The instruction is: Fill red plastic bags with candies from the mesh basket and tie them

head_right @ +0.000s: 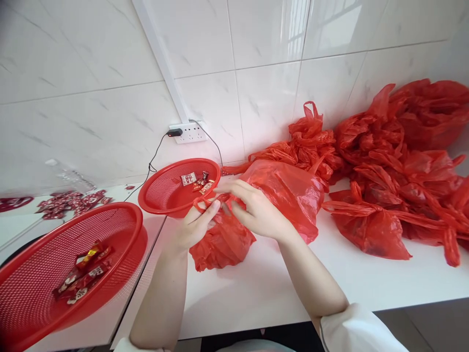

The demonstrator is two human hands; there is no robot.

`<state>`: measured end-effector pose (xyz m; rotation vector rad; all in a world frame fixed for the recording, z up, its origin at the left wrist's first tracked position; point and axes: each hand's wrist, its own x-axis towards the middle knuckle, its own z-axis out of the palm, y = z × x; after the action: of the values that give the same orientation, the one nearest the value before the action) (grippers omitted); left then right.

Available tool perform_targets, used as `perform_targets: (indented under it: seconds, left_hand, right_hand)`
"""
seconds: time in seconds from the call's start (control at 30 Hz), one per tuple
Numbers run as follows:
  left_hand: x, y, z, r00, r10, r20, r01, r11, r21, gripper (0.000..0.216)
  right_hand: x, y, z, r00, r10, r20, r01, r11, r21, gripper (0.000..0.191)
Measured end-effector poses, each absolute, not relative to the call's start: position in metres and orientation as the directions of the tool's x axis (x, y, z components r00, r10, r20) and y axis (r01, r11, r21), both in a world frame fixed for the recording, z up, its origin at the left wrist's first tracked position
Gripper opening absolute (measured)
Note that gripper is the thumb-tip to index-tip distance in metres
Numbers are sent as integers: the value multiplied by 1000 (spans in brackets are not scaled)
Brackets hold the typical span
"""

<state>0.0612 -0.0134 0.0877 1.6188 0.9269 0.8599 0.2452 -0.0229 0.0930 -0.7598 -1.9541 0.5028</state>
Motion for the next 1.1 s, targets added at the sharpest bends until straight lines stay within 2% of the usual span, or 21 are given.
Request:
perform_targets:
  seconds: [0.1, 0.2, 0.3, 0.4, 0.47, 0.53, 0.6, 0.7, 0.8, 0.9, 1.0, 1.03, 1.1]
  left_hand:
    - [60, -10, 85, 495, 868, 35, 123, -109, 986, 41]
    - [63, -9, 85, 460, 888, -2, 95, -47, 994, 46]
    - [66, -5, 87, 391, 919, -49, -15, 59, 998, 54]
    - [65, 2, 85, 444, 893, -80, -113, 145, 983, 62]
    - [62, 9, 80, 492, 864, -107, -156, 209, 965, 62]
    - [58, 17, 76, 507, 853, -121, -218, 263, 940, 60]
    - [54, 22, 73, 511, 853, -106, -290, 287, 913, 54]
    - [49, 23, 74, 526, 848, -73, -328, 281, 902, 46]
    - [45, 14, 79, 507, 861, -38, -208, 166, 964, 49]
    - [42, 2, 85, 446, 888, 113, 34, -143, 989, 53]
    - [38, -7, 90, 418, 834, 360, 260, -489, 833, 48]
    - [37, -8, 91, 441, 795, 416, 306, -569, 763, 47]
    - [35, -9, 92, 520, 721, 458, 344, -668, 660, 47]
  right_hand:
    - [249, -16, 90, -353, 767, 536, 349, 639, -685, 28]
    - [253, -8, 86, -195, 821, 537, 408, 566, -717, 22]
    - [260, -1, 81, -31, 843, 537, 471, 487, -736, 19]
    - [266, 0, 79, 104, 835, 540, 496, 427, -756, 21]
    - [266, -6, 82, 124, 814, 567, 441, 467, -767, 23]
    - [266, -15, 87, 1, 800, 600, 308, 570, -762, 21]
    - [267, -25, 93, -238, 764, 600, 185, 642, -744, 19]
    - [270, -31, 100, -581, 658, 479, 184, 679, -710, 20]
    - [271, -27, 100, -718, 562, 411, 144, 698, -702, 24]
    - [264, -17, 92, -568, 646, 510, 111, 674, -730, 22]
    - [251, -7, 81, -390, 739, 550, 91, 625, -775, 17]
    - [247, -5, 78, -400, 735, 549, 57, 617, -785, 22]
    - [239, -2, 74, -484, 692, 536, -5, 610, -793, 54]
